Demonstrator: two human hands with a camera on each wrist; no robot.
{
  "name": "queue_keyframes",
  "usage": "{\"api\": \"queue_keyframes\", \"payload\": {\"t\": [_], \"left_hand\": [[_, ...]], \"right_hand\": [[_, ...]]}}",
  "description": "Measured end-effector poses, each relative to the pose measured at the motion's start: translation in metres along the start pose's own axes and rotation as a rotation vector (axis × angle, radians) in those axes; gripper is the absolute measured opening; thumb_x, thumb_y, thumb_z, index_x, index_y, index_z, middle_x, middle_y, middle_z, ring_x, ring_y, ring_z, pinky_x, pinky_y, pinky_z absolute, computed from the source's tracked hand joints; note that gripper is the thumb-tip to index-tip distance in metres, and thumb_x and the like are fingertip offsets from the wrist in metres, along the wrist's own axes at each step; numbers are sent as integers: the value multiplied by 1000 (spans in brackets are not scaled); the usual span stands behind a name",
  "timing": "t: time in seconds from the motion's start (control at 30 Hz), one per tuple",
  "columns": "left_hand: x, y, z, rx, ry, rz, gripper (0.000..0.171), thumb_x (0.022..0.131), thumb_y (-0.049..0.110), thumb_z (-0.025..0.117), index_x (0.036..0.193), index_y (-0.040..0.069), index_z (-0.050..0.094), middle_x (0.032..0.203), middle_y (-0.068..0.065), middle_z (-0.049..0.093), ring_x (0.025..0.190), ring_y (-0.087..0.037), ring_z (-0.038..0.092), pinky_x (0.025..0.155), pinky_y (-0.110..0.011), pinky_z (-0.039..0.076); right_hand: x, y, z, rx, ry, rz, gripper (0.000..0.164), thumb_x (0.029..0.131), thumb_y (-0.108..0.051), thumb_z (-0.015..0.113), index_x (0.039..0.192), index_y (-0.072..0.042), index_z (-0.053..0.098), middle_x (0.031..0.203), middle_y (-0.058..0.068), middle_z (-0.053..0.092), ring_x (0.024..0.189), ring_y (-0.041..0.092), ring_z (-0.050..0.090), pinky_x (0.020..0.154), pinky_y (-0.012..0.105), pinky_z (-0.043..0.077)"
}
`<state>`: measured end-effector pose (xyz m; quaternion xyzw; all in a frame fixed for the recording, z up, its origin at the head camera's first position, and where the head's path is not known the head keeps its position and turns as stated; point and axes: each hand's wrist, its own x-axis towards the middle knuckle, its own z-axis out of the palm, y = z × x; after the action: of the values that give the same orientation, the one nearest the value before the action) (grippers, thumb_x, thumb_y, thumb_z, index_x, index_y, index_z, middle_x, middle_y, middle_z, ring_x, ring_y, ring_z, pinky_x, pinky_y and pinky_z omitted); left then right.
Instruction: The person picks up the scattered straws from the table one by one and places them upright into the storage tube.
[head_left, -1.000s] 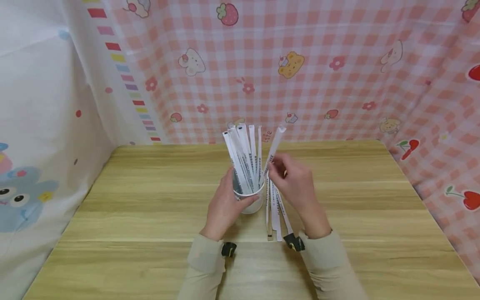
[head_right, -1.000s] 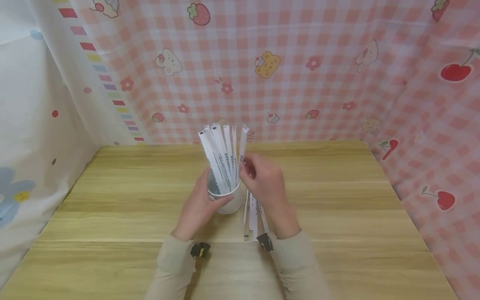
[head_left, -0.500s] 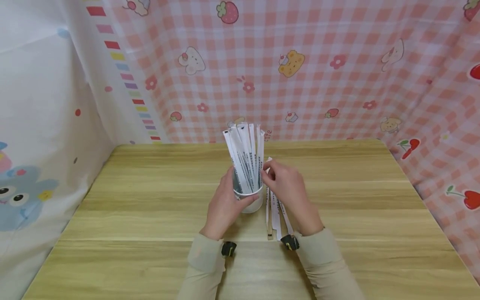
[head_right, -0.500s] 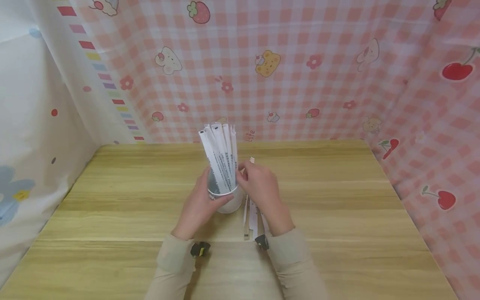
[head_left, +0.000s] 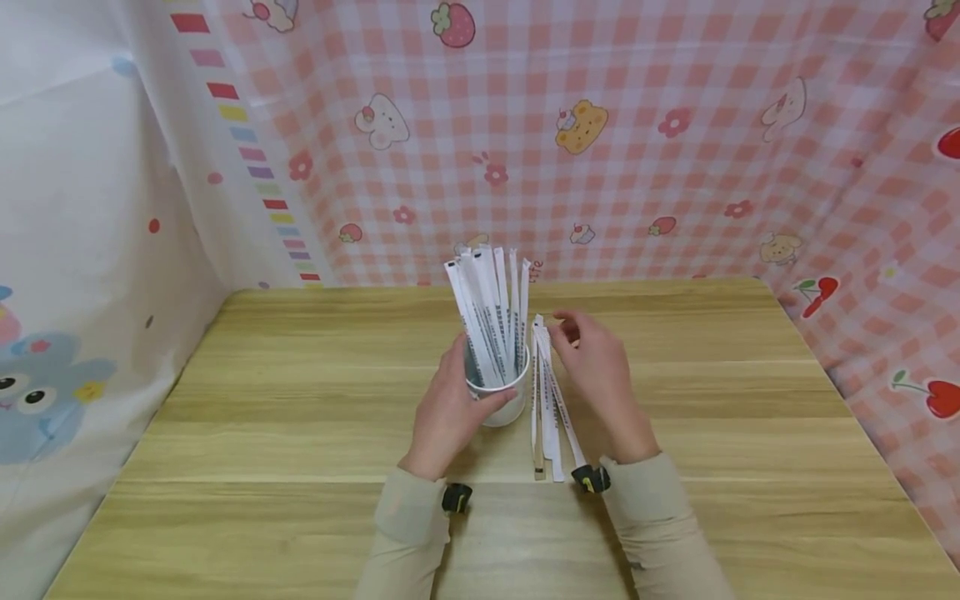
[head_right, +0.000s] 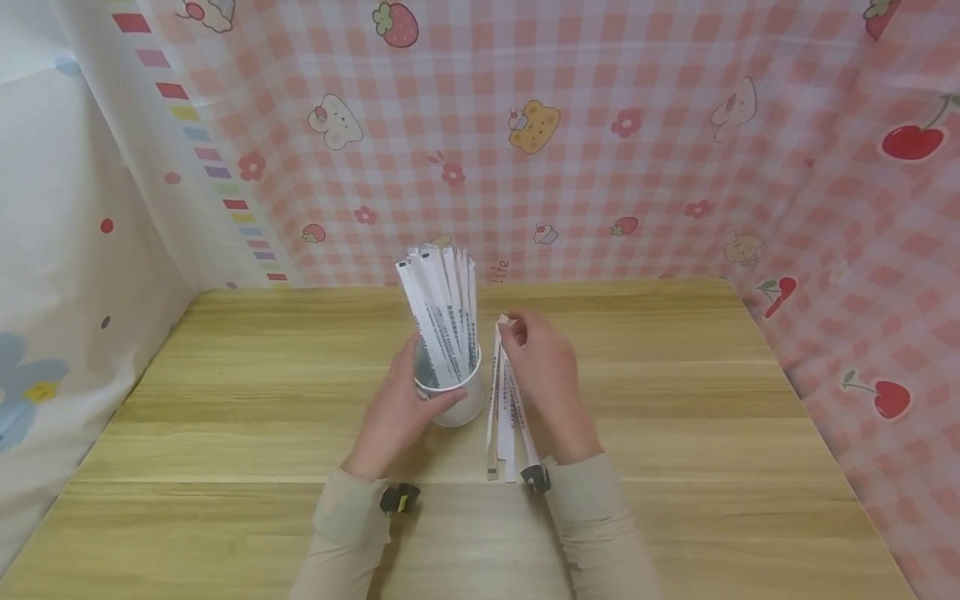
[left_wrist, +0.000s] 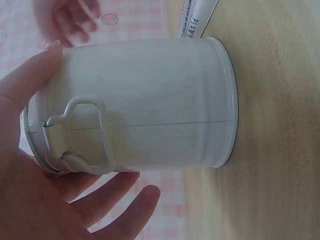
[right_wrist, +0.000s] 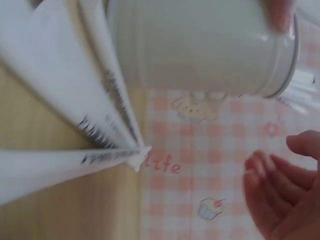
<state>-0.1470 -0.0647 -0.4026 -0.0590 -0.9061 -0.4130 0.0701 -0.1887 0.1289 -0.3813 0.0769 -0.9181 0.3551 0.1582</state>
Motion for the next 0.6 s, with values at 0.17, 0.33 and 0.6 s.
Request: {"api": "queue_keyframes", "payload": {"t": [0.17,0.33,0.6], "left_hand": [[0,0,0,8,-10,0,95,65,49,73,140,27,20,130,0,40,114,-22,44,87,-42,39],[-1,1,0,16,-9,0,95,66,50,72,141,26,19,131,-1,40,114,-22,44,88,-42,39],[-2,1,-1,13,2,3,94,66,48,74,140,24,21,129,-1,41,113,-23,45,87,-41,40]], "right_hand": [[1,19,5,-53,-184,171,52,88,-43,49,121,-3,50,111,13,57,99,29,54,81,43,43],[-1,34,15,-114,-374,268,69,86,-52,47,126,3,42,122,21,46,112,37,42,91,49,34],[-3,44,31,-123,-405,305,65,81,-51,56,116,4,49,110,19,45,100,32,43,84,46,38]]}}
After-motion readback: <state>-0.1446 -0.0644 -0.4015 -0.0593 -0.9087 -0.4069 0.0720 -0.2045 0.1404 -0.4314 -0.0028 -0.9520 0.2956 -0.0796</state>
